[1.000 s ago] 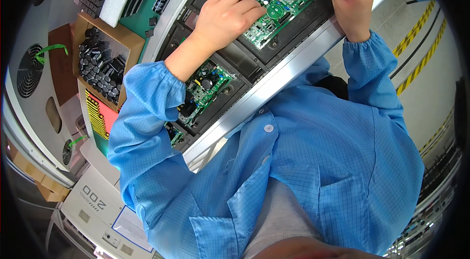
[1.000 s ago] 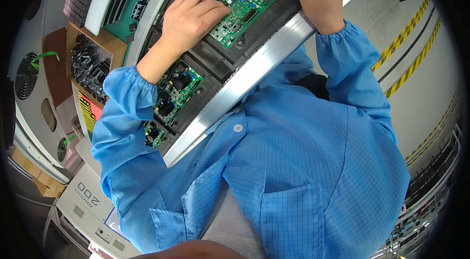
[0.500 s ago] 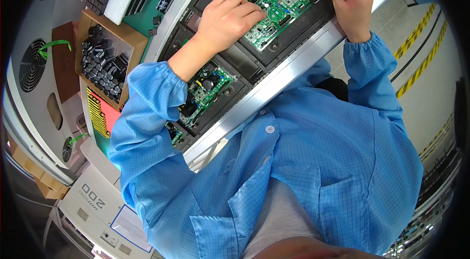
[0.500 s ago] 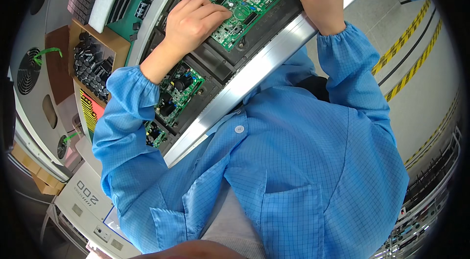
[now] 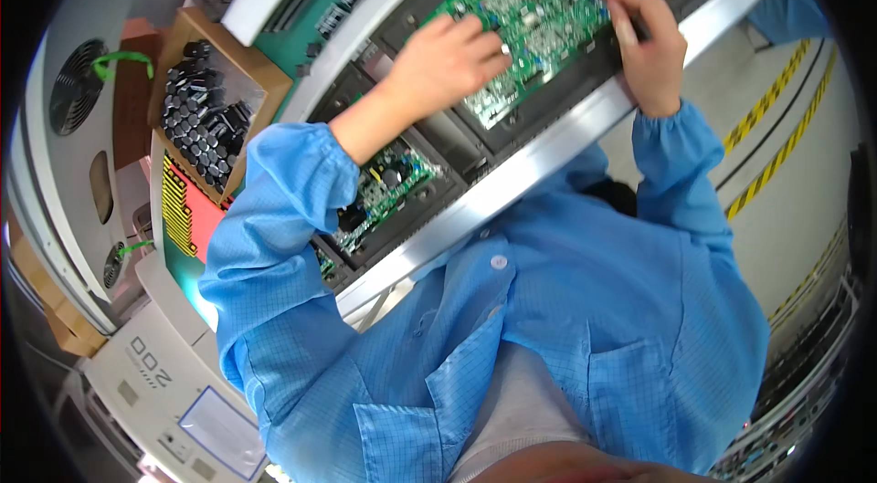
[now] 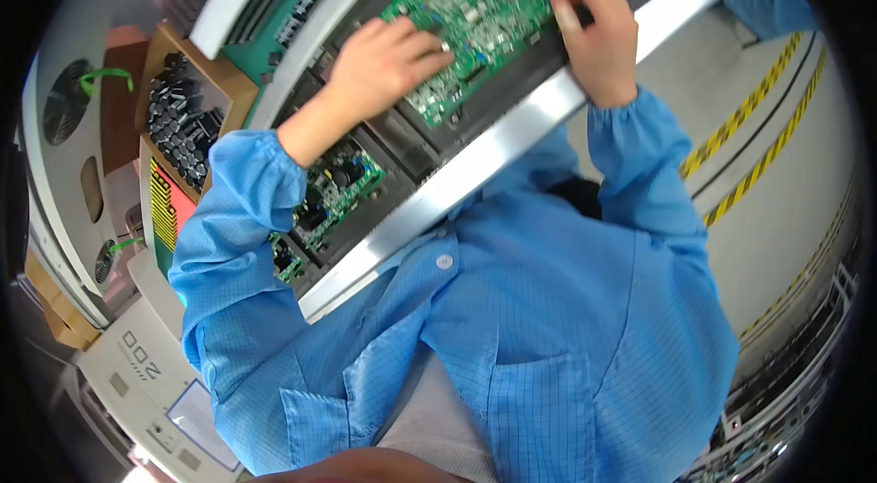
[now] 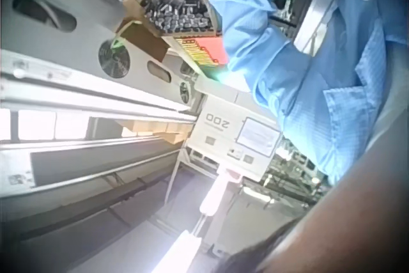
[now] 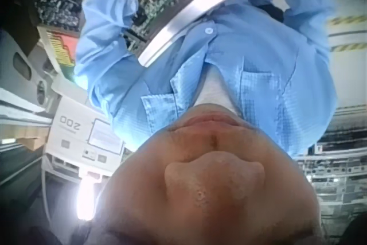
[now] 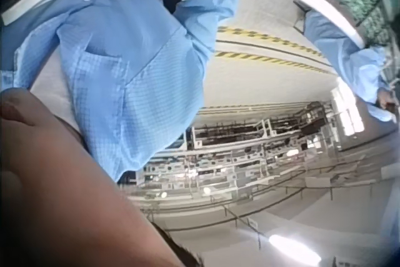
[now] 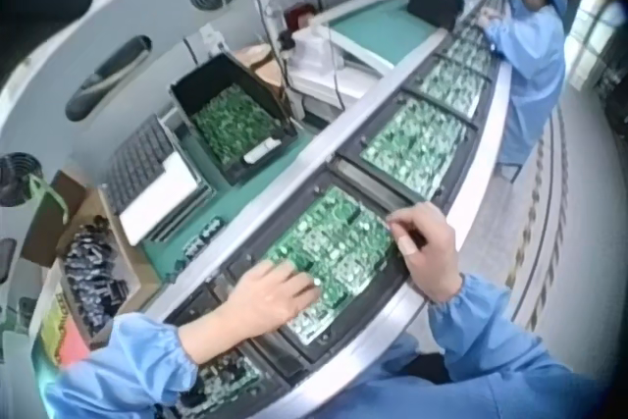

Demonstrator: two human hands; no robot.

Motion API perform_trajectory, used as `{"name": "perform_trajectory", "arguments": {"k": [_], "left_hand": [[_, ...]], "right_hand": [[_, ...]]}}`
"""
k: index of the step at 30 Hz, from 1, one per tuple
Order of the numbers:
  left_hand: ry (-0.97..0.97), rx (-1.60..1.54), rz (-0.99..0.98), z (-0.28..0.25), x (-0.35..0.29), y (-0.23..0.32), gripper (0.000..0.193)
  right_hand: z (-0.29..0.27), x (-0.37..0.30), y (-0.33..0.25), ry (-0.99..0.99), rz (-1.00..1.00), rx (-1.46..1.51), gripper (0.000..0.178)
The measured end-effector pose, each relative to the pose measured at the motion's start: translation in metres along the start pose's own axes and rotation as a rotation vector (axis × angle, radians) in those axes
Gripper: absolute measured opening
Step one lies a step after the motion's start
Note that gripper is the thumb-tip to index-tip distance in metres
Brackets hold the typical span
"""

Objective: Manually assembling and inspecting electronic components on printed circuit board panels.

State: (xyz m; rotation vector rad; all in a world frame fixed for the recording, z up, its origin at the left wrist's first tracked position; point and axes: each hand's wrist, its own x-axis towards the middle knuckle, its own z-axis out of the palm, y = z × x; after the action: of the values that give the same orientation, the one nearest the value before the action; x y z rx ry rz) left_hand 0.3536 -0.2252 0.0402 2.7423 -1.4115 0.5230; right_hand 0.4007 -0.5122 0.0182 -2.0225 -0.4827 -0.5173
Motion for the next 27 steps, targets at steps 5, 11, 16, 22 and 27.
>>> {"name": "perform_trajectory", "arguments": {"k": [5,11,16,22,27], "left_hand": [[-0.053,0.07,-0.017,-0.035,-0.009,0.008,0.052],[0.191,0.167,-0.479,-0.111,-0.065,-0.067,0.037],[0.305,0.475,-0.758,-0.116,-0.087,-0.137,0.035],[0.268,0.531,-0.731,-0.093,-0.082,-0.15,0.032],[0.308,0.506,-0.728,-0.1,-0.077,-0.144,0.029]], "right_hand": [[-0.002,0.002,-0.009,-0.105,0.022,-0.005,0.014],[0.014,0.091,-0.082,-0.297,-0.379,0.154,0.02],[0.119,0.172,-0.138,-0.522,-0.565,0.153,0.025],[0.229,0.205,-0.143,-0.428,-0.734,0.125,0.025],[0.233,0.199,-0.138,-0.392,-0.82,0.133,0.013]]}}
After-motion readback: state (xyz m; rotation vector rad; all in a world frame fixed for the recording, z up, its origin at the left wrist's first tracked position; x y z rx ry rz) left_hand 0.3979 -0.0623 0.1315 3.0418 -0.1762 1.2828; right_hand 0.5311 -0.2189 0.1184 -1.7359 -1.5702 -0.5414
